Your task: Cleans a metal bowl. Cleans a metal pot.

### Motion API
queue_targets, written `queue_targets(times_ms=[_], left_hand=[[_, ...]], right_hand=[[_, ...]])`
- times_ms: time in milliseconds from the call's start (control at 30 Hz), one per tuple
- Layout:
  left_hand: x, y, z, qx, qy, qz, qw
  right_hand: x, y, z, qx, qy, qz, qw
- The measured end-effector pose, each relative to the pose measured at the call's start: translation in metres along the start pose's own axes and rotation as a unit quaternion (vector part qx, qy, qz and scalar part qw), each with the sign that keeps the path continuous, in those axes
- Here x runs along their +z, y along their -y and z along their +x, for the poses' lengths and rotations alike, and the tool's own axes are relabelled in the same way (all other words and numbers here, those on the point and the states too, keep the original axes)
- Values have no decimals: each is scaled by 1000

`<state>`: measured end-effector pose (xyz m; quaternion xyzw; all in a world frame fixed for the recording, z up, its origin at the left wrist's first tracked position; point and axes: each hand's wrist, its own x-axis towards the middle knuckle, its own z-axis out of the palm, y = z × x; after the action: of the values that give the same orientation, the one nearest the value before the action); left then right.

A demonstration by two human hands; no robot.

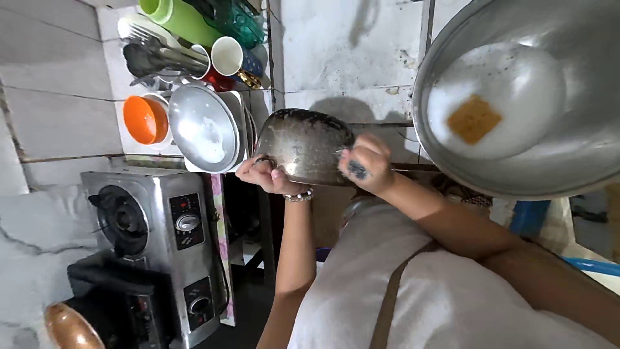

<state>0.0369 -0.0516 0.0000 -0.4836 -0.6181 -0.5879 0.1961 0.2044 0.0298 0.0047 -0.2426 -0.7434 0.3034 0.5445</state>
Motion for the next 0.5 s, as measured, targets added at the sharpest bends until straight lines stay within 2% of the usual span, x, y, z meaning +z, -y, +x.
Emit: queue_targets(times_ms=[133,233,367,500], left_hand=[[11,-16,-2,7,-3,-17,1000],[8,-15,0,22,10,-1,1000],[0,-10,-3,15,19,-4,1000],[9,-15,-3,7,7,-27,1000]], right_hand=[[33,40,58,-15,62,34,997],[22,26,42,-10,56,44,997],[-4,-3,-2,-9,-5,22,1000],[21,31,50,-4,72,29,997]])
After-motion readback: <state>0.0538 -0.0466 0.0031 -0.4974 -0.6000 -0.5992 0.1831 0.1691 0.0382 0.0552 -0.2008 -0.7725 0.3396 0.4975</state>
